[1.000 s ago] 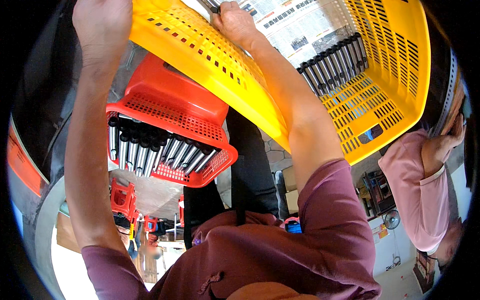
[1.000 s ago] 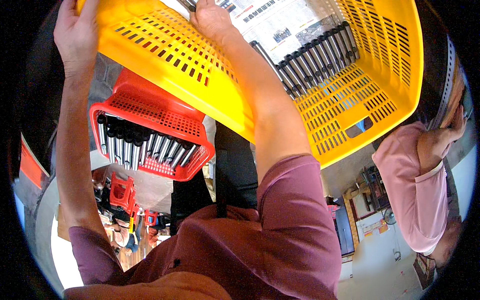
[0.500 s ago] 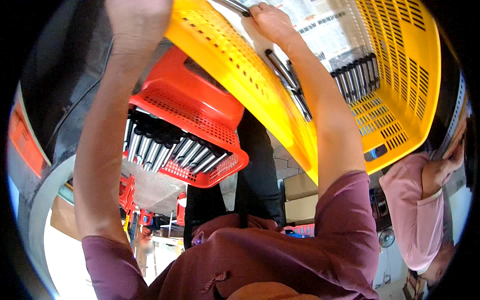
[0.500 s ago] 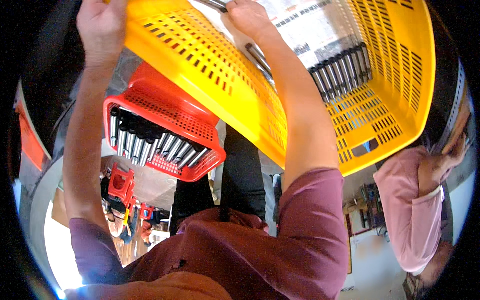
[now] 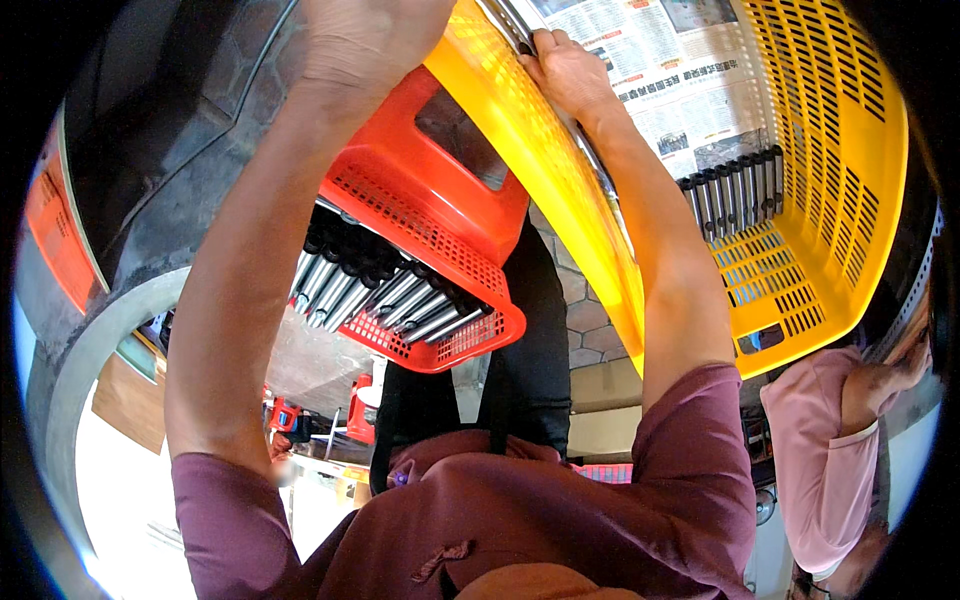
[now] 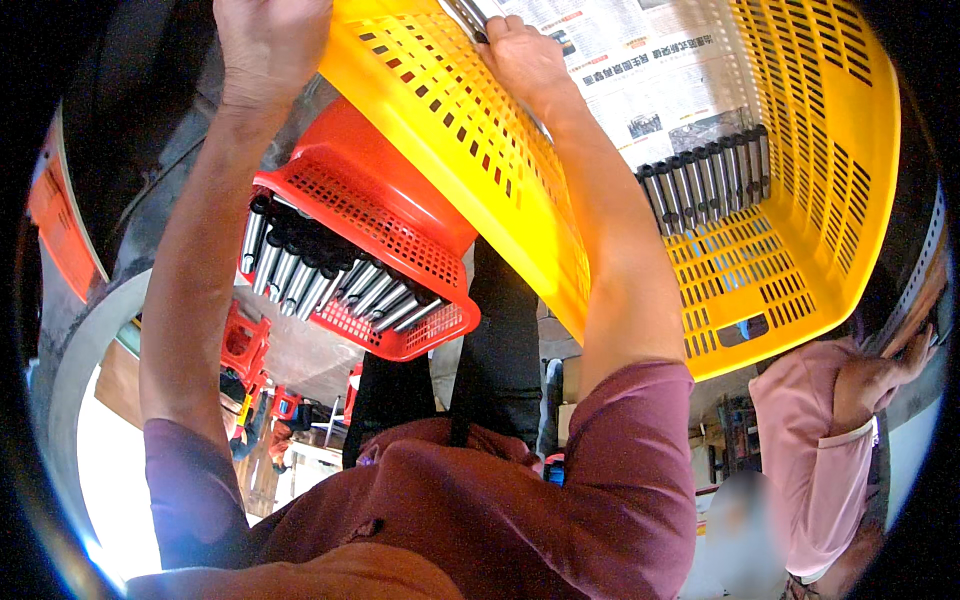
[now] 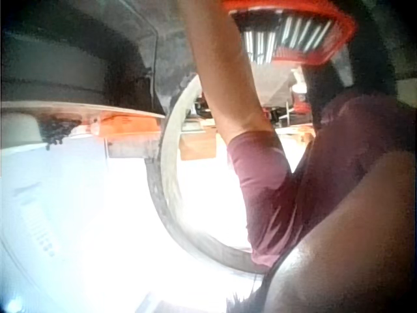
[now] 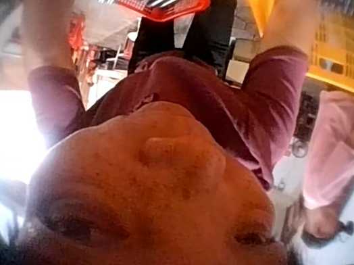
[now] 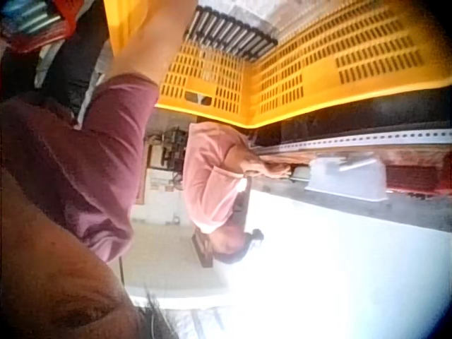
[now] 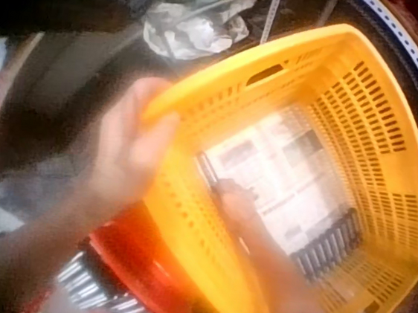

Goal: The person sorts cylindrical metal parts from a table into plastic baskets. They move around the room, pick up parts, and place them into red and yellow baskets. The person also moves a yellow basket to a different location.

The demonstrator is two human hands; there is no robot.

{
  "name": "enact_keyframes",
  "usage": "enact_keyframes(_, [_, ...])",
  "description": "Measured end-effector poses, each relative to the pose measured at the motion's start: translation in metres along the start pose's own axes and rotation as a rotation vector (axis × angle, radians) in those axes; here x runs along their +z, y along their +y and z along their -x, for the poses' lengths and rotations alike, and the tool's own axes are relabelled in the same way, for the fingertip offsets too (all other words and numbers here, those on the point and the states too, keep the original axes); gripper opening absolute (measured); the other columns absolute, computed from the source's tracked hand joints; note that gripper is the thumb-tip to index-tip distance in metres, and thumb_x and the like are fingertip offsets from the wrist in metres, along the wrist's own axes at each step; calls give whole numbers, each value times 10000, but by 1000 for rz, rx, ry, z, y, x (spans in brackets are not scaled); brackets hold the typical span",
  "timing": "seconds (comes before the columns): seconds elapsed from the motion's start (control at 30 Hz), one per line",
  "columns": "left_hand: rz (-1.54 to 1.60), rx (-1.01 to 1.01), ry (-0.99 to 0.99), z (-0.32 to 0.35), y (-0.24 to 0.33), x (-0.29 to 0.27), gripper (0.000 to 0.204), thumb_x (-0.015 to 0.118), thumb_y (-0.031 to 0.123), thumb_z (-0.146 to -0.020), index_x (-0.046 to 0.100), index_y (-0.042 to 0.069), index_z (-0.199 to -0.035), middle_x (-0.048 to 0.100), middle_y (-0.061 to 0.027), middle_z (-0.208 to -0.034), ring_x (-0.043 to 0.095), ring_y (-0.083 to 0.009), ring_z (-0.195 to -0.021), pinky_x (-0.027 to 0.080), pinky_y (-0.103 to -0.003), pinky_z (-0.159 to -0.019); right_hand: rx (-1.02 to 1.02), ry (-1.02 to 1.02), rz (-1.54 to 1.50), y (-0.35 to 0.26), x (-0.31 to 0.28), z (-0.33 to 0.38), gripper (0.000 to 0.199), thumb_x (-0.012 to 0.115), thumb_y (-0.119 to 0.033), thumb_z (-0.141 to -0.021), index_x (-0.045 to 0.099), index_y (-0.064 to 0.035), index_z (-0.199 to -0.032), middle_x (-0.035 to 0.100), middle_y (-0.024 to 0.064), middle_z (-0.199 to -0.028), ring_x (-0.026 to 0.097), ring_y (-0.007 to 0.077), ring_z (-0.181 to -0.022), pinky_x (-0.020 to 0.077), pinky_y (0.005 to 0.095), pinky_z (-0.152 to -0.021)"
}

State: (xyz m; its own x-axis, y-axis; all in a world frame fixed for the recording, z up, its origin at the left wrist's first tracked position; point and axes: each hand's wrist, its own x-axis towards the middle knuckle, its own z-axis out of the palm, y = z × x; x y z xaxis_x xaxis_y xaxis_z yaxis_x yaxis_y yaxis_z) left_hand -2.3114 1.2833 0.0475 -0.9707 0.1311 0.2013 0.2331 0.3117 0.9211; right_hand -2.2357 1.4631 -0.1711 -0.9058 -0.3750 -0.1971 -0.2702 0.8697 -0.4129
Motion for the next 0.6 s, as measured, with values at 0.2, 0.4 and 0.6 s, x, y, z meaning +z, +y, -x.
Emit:
enact_keyframes(0.2, [59,-57,-81,1,27,-3,218,504,130,-887,539,-7,-1054,609,-81,-873,589,-142,-723,497,-282,-657,30,-36,-22,-2,-5,-1,390,511,-423,-938,551,-59,-1070,619,143,-1017,637,346,-928,530,450,-742])
enact_keyframes(0.4, [-1,-140,-92,-5,38,-1,228,508,155,-887,542,-9,-1043,623,-94,-843,604,-154,-711,509,-295,-651,173,48,-108,25,-35,19,444,519,-440,-917,578,-55,-1129,629,169,-1125,631,345,-966,504,436,-812])
enact_keyframes(0.6, [-343,127,18,-1,2,-5,227,519,152,-889,545,10,-1065,632,-103,-884,619,-165,-784,511,-299,-714,179,-270,-127,53,-55,116,373,533,-391,-917,596,-131,-1176,658,157,-1058,653,325,-911,538,428,-767])
